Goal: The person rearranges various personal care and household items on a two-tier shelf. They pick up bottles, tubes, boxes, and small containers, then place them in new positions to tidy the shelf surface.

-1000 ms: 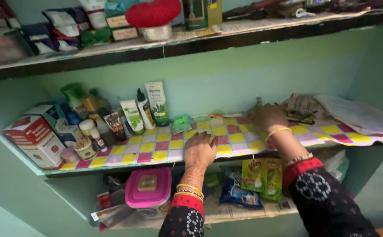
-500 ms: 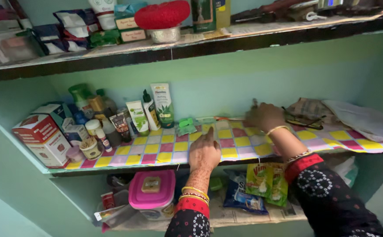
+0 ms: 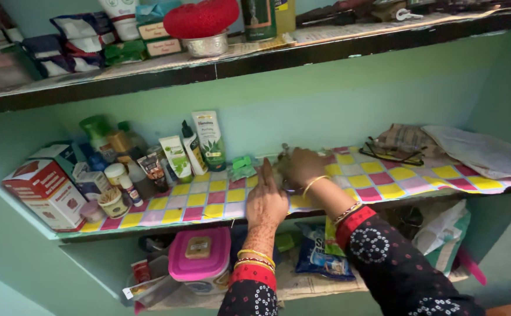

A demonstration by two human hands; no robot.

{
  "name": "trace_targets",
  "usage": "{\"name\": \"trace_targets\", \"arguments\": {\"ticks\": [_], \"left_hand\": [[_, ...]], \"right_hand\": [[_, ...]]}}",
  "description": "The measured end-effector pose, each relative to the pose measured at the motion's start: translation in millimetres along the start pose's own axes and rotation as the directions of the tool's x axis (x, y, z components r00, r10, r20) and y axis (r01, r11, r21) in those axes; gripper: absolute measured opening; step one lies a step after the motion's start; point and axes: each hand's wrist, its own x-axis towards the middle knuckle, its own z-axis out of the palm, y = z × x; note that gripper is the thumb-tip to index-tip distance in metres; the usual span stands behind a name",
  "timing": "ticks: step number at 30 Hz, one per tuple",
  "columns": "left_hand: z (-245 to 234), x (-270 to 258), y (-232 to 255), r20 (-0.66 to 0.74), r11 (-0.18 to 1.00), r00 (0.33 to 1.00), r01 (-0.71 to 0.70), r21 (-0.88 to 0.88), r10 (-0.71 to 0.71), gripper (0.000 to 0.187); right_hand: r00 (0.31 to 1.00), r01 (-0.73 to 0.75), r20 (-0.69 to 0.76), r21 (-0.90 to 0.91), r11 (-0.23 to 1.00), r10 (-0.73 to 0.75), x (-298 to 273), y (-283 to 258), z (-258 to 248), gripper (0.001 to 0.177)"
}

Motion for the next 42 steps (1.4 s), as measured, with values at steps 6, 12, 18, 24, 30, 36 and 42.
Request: {"name": "trace_targets", "arguments": {"ticks": [6, 12, 18, 24, 30, 36, 42], "left_hand": [[7, 0, -3, 0.011, 1.0, 1.0, 0.014, -0.018, -0.013, 0.089], [30, 1, -15, -0.061, 0.996, 0.994, -0.084, 0.03, 0.086, 0.04], [45, 3, -24, -0.077, 0.992, 0.99, -0.119, 0.04, 0.122, 0.032], [52, 3, -29, -0.062, 0.994, 0.992, -0.107, 0.024, 0.109, 0.036], [50, 6, -28, 0.075, 0.996, 0.994, -0.077, 0.046, 0.074, 0.045], [47, 6, -26, 0.159, 0.996, 0.987, -0.047, 0.073, 0.035, 0.05], [42, 8, -23, 0.191, 0.997, 0.981, -0.03, 0.067, 0.016, 0.051]], "right_hand": [[0.993, 0.021, 0.118, -0.295, 0.955, 0.015, -22, 34, -65, 0.055], [0.997, -0.078, -0.03, -0.268, 0.96, 0.073, -14, 115, -84, 0.061], [0.976, 0.164, -0.049, -0.481, 0.861, -0.213, -13, 148, -67, 0.034], [0.811, 0.572, 0.077, -0.31, 0.759, -0.58, -41, 96, -26, 0.028], [0.884, 0.445, 0.197, -0.081, 0.892, -0.424, -87, 74, -14, 0.071], [0.951, 0.244, 0.242, -0.21, 0.947, -0.192, -104, 129, -43, 0.075], [0.98, 0.196, 0.102, -0.379, 0.904, -0.169, -132, 195, -57, 0.071]]}}
